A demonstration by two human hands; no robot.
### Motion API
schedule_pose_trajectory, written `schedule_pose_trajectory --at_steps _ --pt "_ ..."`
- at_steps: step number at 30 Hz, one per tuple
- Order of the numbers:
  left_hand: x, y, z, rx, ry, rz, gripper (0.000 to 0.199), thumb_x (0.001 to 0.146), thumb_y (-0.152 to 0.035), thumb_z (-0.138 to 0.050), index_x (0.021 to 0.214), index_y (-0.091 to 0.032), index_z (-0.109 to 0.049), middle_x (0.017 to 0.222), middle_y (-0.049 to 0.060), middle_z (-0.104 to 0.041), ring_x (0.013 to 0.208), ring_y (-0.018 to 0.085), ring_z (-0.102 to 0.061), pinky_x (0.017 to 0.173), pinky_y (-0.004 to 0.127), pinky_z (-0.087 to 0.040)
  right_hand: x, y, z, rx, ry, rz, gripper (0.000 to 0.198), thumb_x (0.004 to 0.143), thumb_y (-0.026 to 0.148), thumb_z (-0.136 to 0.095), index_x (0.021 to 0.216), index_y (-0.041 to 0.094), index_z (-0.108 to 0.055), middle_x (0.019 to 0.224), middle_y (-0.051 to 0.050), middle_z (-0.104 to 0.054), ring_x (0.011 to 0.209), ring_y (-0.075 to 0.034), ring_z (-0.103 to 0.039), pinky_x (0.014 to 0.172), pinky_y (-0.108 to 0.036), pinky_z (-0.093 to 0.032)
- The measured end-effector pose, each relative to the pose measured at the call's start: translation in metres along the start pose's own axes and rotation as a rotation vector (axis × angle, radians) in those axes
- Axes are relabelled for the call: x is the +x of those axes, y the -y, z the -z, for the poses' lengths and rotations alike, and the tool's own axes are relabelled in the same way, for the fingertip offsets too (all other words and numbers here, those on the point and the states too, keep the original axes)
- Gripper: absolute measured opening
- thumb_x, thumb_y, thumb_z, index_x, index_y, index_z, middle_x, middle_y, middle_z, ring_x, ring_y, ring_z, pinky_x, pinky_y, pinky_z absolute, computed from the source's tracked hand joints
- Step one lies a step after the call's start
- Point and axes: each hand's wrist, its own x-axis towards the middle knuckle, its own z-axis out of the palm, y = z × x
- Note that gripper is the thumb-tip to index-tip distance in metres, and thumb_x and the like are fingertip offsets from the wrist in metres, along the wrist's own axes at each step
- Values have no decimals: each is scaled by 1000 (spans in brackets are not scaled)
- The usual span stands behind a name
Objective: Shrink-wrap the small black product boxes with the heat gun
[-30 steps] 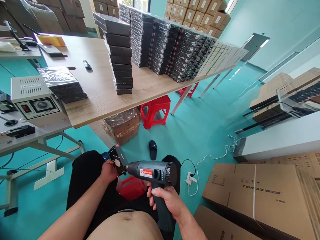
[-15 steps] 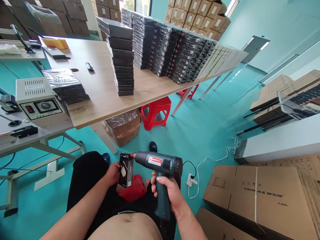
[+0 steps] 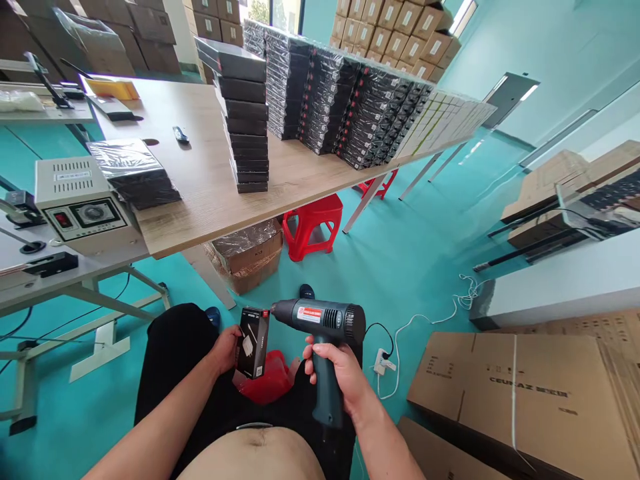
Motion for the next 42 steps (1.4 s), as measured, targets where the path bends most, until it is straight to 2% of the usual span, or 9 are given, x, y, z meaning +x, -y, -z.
schedule_pose_trajectory --at_steps 4,9,12,17,20,27,31,36,42 --pt "2 0 0 143 -2 0 14 58 -22 -51 70 -18 -56 57 8 -63 48 28 -61 48 39 -48 -1 12 0 -81 26 -47 29 76 29 -63 100 13 -65 82 -7 -68 63 -15 -62 51 -24 -48" --pt "5 -1 1 128 -27 -8 10 59 -22 -51 68 -19 -54 56 7 -62 45 27 -59 44 37 -46 4 24 -18 -123 53 -19 28 73 29 -63 96 12 -65 81 -7 -68 61 -14 -62 50 -24 -49" --pt "5 -4 4 71 -62 -8 7 60 -22 -52 67 -20 -52 53 5 -59 44 26 -58 45 37 -46 3 25 -18 -209 85 -29 28 75 29 -62 97 13 -66 80 -7 -69 61 -15 -63 50 -24 -49" --pt "4 -6 3 15 -105 -147 8 57 -21 -51 65 -20 -51 52 3 -56 50 25 -62 51 36 -50 -14 11 0 -409 253 -207 27 71 25 -64 94 12 -68 74 -6 -69 54 -15 -62 46 -24 -46" --pt "7 -6 0 8 -133 -178 9 55 -21 -51 64 -20 -49 51 1 -54 48 24 -60 51 35 -50 -22 3 6 -440 286 -275 26 68 24 -66 91 11 -68 72 -6 -69 53 -15 -61 46 -25 -46" --pt "10 -5 2 59 -136 -149 13 57 -23 -51 69 -19 -52 54 3 -58 43 22 -57 46 33 -47 0 17 -12 -213 80 -53 30 73 30 -63 97 12 -65 80 -7 -69 60 -15 -63 50 -24 -49" --pt "8 -5 2 45 -136 -157 7 60 -22 -52 66 -20 -49 54 2 -57 45 22 -57 47 33 -47 14 25 -20 -151 98 -24 30 74 28 -63 98 11 -64 81 -7 -68 61 -14 -63 51 -24 -50" --pt "5 -6 2 2 -139 -199 7 61 -19 -51 67 -20 -49 54 0 -55 45 21 -57 49 32 -47 16 22 -21 -229 152 -53 28 75 27 -61 99 11 -64 80 -7 -68 61 -15 -63 50 -24 -50" --pt "-1 -10 -4 -53 -184 -313 7 60 -18 -50 64 -21 -46 50 -2 -52 44 19 -56 52 33 -49 -9 4 5 -417 268 -217 26 72 22 -62 96 10 -66 75 -6 -68 56 -15 -63 48 -24 -48"
